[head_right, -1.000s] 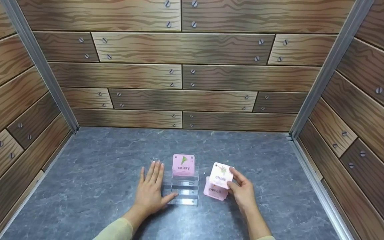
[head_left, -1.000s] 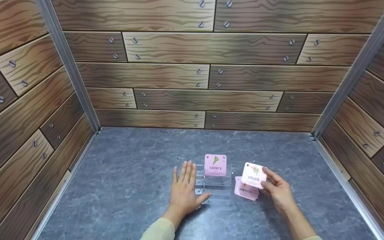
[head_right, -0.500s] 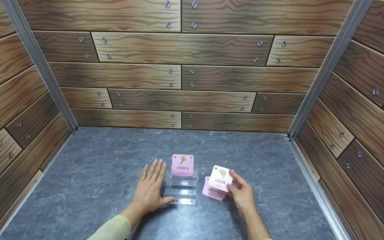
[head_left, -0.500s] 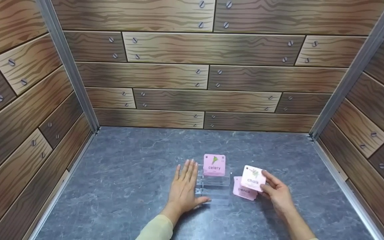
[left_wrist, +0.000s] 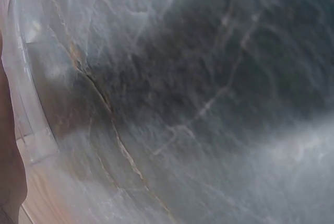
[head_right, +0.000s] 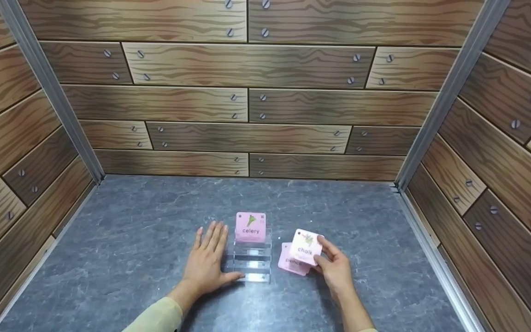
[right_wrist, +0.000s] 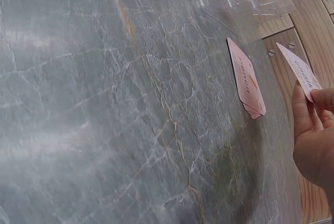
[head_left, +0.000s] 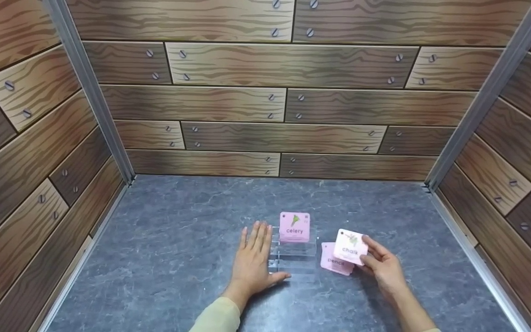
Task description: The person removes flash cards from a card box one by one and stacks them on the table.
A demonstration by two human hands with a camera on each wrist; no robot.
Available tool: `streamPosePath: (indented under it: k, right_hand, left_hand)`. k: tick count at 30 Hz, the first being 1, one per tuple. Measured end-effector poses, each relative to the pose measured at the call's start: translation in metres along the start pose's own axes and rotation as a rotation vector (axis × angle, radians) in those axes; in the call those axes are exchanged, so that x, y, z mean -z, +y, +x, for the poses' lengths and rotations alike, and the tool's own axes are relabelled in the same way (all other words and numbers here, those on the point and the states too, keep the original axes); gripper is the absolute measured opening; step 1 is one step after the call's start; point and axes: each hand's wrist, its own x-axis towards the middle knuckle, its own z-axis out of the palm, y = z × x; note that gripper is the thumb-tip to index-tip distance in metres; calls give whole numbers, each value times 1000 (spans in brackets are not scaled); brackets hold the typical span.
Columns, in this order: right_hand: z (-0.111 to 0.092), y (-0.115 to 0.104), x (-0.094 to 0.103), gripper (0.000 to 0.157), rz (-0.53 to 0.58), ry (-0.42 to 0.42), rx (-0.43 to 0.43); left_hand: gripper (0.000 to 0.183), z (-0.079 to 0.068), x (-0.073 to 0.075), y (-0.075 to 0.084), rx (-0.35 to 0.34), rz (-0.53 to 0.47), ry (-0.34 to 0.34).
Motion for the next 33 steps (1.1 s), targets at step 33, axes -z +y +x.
streamPosePath:
  k: [33]
  right_hand:
    - [9,17,-6,60,-73,-69,-85]
  left_hand:
    - [131,-2,-2,-1,-10,3,26]
